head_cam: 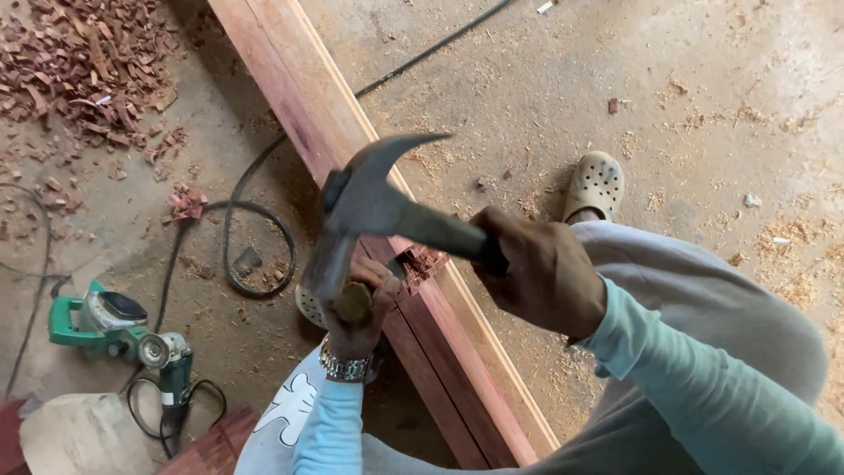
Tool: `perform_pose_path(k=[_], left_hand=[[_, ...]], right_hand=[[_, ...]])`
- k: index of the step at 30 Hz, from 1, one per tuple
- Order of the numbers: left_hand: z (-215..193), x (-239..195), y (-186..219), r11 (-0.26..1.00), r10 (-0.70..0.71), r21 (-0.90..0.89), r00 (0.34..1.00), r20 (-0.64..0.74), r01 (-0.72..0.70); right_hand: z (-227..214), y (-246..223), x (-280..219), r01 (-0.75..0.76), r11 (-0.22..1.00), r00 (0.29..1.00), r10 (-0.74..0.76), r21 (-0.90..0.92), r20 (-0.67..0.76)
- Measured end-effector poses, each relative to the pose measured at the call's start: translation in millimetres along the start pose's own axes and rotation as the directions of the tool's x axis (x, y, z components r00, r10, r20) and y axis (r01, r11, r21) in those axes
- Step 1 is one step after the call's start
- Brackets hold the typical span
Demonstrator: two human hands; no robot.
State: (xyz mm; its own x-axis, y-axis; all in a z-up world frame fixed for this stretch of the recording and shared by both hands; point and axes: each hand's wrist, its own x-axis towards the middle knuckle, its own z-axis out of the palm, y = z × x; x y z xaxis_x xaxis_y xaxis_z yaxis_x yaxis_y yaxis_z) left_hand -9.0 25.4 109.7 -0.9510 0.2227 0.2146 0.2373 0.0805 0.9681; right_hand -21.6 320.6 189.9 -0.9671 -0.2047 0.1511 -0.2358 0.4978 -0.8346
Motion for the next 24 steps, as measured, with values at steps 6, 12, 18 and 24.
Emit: perform_pose_path(k=[6, 12, 18, 24], left_hand=[[-8, -22, -24, 0.978, -0.210, 0.014, 0.976, 0.051, 0.210], [-3, -24, -30, 0.978, -0.195, -0.068, 0.980, 0.024, 0.196], [-2, -34, -30, 0.969, -0.210, -0.135, 0.978, -0.009, 0.207], [4, -22, -27, 0.966, -0.177, -0.194, 0.984, -0.029, 0.168]], right_hand=[[4, -14, 2, 0.066, 0.998, 0.983, -0.065, 0.000, 0.174], [-3, -31, 2, 0.145, 0.988, 0.963, -0.152, 0.044, 0.223], [9, -21, -7, 0.250, 0.956, 0.952, -0.271, 0.153, 0.139], [31, -6, -18, 0.017, 0.935, 0.860, 0.167, -0.354, 0.482]])
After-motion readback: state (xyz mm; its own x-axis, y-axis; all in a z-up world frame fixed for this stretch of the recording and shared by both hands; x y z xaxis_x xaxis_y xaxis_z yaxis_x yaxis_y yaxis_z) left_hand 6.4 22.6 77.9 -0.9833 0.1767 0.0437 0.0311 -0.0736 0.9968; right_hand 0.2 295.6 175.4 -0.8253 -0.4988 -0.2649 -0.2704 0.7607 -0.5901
